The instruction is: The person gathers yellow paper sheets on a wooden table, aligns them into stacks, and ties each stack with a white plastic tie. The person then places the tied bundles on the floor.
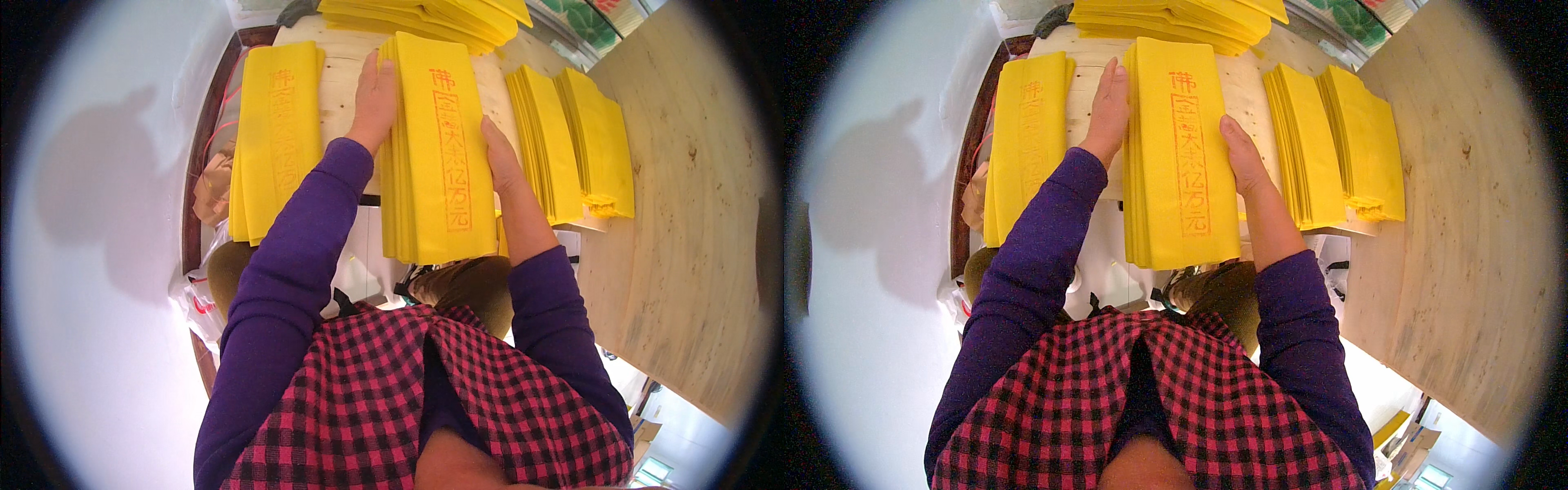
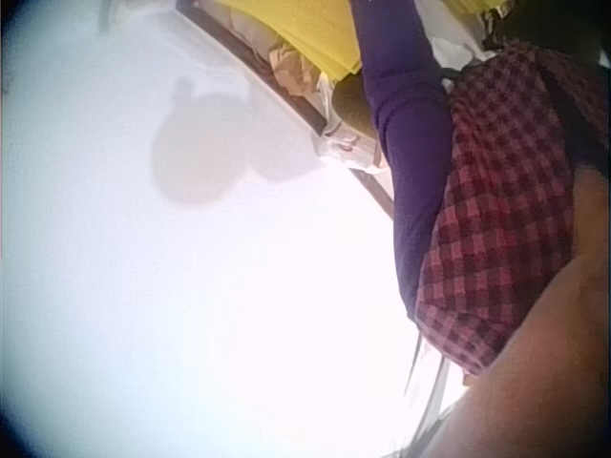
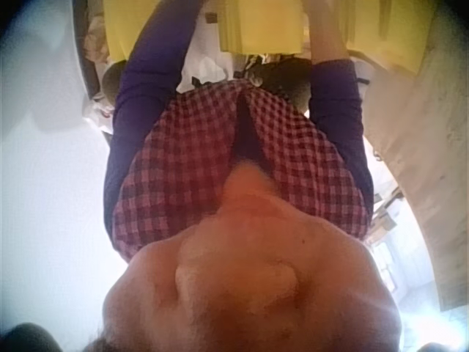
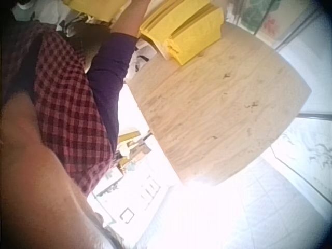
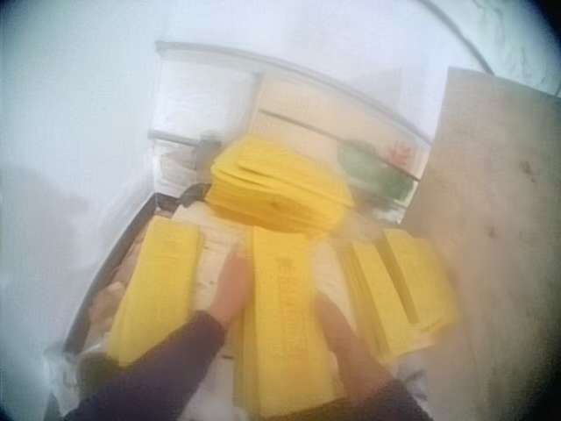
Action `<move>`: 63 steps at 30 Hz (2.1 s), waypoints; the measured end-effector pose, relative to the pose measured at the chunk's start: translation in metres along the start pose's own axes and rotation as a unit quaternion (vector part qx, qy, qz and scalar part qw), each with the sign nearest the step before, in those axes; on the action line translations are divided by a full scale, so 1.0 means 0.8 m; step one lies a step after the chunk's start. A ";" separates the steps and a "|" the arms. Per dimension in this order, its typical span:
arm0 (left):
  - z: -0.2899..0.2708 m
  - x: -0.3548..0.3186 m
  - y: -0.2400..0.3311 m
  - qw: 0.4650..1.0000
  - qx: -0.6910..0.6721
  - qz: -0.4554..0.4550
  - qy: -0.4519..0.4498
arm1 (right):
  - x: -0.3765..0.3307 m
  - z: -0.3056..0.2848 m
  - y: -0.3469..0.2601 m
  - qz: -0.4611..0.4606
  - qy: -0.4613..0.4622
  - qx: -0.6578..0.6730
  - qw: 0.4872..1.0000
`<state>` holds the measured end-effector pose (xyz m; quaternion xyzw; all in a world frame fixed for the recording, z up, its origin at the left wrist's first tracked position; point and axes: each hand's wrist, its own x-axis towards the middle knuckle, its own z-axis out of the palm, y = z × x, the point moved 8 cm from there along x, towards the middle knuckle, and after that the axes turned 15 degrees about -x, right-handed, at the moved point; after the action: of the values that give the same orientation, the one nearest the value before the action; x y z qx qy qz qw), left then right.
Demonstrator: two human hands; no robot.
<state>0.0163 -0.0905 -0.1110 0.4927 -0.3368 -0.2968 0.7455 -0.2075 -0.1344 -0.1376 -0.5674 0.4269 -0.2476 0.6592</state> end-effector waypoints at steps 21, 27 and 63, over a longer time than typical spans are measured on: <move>0.023 -0.027 -0.024 0.966 -0.203 -0.131 -0.086 | -0.005 0.010 0.002 -0.006 -0.006 0.053 0.999; 0.006 -0.018 -0.032 0.993 -0.061 -0.068 -0.076 | -0.004 0.009 0.007 0.036 0.023 0.042 0.998; -0.015 -0.080 -0.038 0.970 -0.159 -0.166 -0.075 | -0.010 -0.011 0.004 -0.073 0.012 0.083 0.994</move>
<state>-0.0156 -0.0448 -0.1566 0.3935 -0.2540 -0.5020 0.7271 -0.2195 -0.1321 -0.1385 -0.5372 0.3699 -0.3363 0.6793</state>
